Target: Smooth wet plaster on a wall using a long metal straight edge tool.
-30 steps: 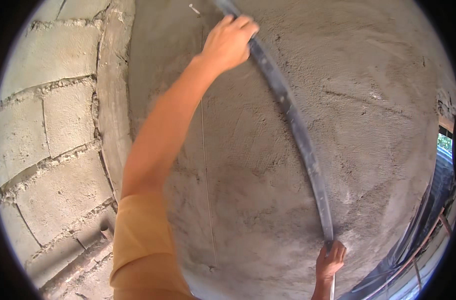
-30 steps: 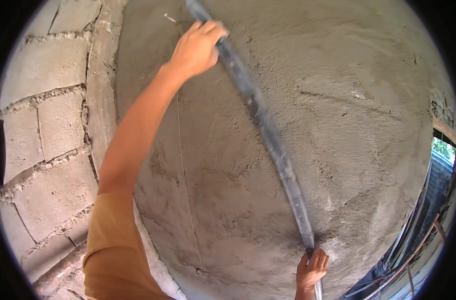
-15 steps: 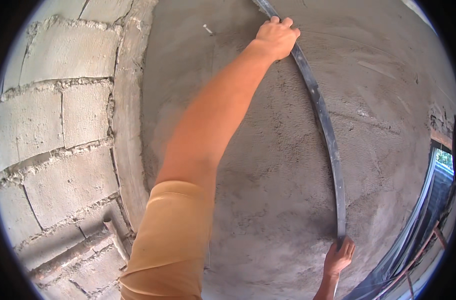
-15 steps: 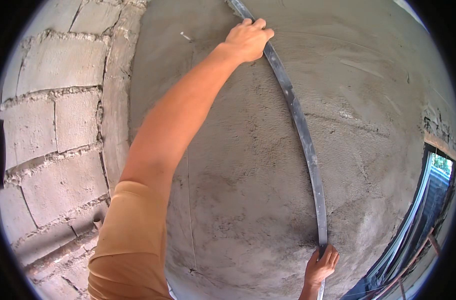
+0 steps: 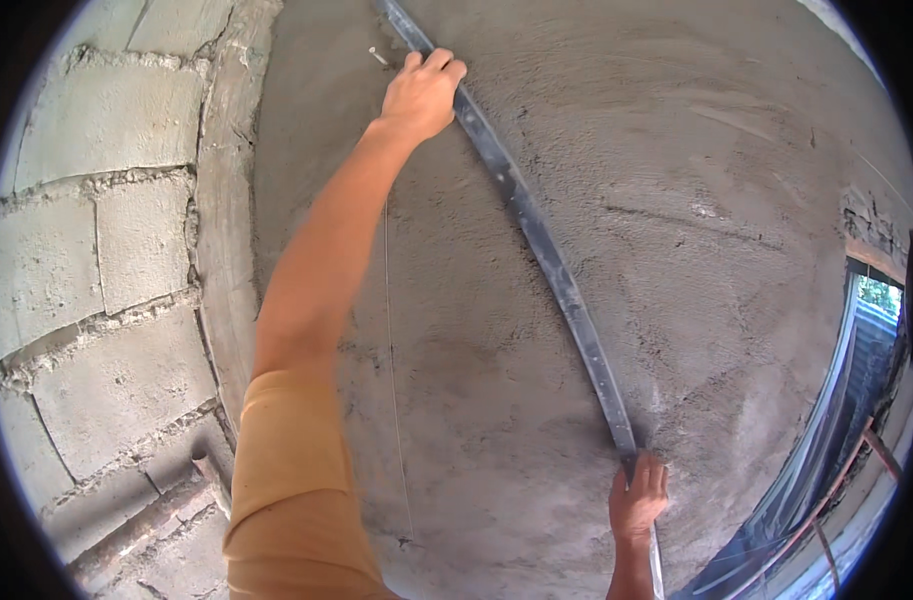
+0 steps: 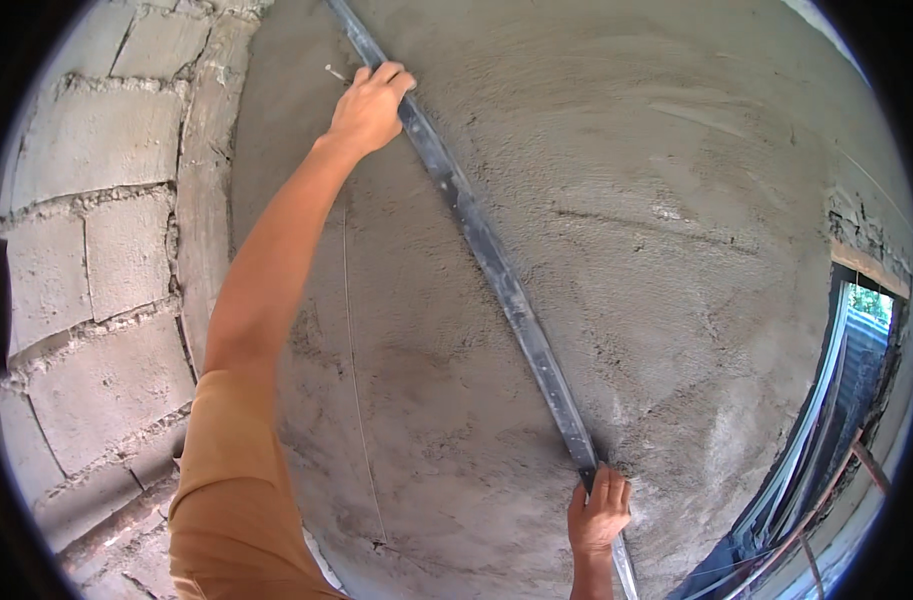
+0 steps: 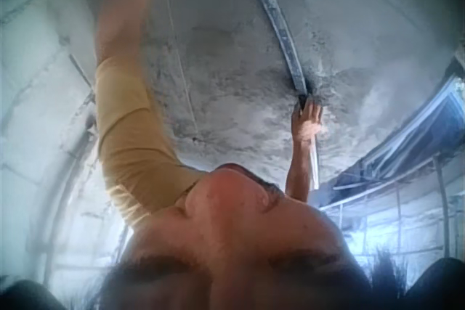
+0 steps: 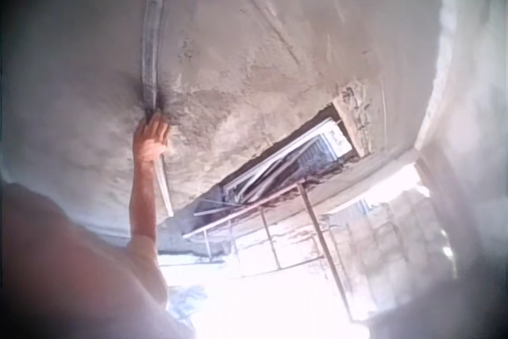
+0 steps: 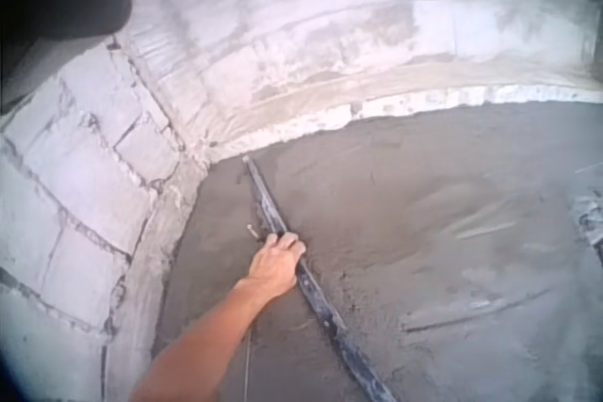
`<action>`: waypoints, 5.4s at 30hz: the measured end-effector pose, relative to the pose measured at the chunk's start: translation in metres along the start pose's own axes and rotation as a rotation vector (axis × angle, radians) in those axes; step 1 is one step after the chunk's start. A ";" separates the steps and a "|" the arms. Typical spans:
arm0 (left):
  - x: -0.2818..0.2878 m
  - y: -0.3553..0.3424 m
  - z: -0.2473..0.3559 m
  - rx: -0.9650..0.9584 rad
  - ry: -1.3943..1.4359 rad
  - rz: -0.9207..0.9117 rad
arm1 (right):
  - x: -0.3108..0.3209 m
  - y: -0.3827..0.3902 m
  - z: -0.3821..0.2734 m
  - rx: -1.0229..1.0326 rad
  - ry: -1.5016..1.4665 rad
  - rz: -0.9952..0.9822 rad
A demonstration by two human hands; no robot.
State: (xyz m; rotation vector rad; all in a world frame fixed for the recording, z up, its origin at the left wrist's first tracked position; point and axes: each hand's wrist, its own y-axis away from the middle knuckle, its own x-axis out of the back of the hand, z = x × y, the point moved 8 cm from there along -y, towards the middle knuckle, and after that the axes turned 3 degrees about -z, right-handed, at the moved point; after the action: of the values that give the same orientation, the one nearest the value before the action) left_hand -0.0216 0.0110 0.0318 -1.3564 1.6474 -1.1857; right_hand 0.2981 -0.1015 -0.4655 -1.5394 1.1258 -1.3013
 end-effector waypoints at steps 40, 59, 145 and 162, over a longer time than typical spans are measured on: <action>-0.003 -0.013 -0.008 0.058 -0.012 -0.066 | 0.013 -0.015 0.002 -0.057 -0.070 -0.007; 0.012 -0.092 0.157 -0.134 0.152 0.074 | 0.025 0.025 0.110 -0.253 0.112 0.126; 0.008 -0.064 0.119 -0.128 0.222 0.117 | 0.017 0.027 0.075 -0.216 0.108 0.107; 0.010 -0.022 0.080 -0.097 0.155 -0.018 | 0.028 0.013 0.053 -0.205 0.036 0.130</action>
State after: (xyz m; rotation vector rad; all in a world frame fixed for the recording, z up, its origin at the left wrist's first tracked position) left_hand 0.0572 -0.0172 0.0248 -1.3702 1.8255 -1.2638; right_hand 0.3509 -0.1305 -0.4780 -1.5651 1.3947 -1.1596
